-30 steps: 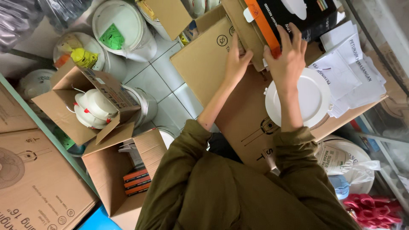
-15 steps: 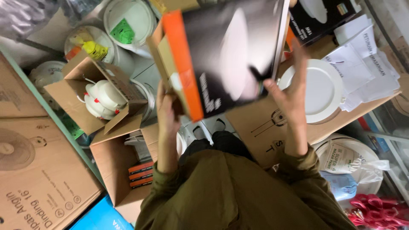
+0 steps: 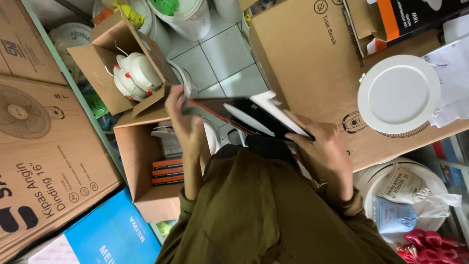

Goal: The person handles and arranges boxes containing LED downlight units and other hardware items within a cardboard box. They pick up individual light fixtures and packaging boxes to reorder them.

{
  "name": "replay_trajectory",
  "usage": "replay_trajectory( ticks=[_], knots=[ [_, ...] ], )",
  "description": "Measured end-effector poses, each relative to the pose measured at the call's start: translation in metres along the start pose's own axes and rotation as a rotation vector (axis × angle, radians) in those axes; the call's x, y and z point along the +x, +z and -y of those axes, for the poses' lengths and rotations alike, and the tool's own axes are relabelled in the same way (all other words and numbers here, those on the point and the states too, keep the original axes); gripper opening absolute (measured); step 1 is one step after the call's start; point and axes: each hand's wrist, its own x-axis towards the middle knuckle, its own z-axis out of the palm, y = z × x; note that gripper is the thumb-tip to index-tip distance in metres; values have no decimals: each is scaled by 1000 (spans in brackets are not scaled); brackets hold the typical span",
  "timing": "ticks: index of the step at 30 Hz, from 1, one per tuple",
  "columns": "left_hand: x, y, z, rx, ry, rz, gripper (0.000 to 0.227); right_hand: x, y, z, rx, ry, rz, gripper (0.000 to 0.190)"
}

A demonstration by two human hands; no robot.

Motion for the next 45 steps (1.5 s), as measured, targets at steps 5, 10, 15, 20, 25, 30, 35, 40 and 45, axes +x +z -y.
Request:
replay_trajectory(
  ticks=[5,10,15,20,25,30,35,40,45],
  knots=[
    [42,23,-39,173,148,491,58,11,-24,9,-128,-61,123,47],
    [48,37,-29,83,270,350,38,1,-26,-33,-212,-109,-40,56],
    [18,24,-11,-265,-42,-21,32,-14,-4,-54,417,1,-573,97],
    [8,30,-9,-361,25,-109,55,-1,60,-32,725,31,-417,118],
    [39,37,-39,-202,120,-37,84,20,64,-27,783,62,-336,114],
    [79,59,-27,-77,293,-302,77,29,41,-51,520,261,215,69],
    [68,20,-14,-332,-106,-205,56,26,60,-120,335,97,180,25],
    [72,-23,3,-580,-129,-161,46,80,37,-140,490,52,-56,53],
    [62,-13,11,-630,67,-337,40,120,25,-108,491,-194,110,26]
  ],
)
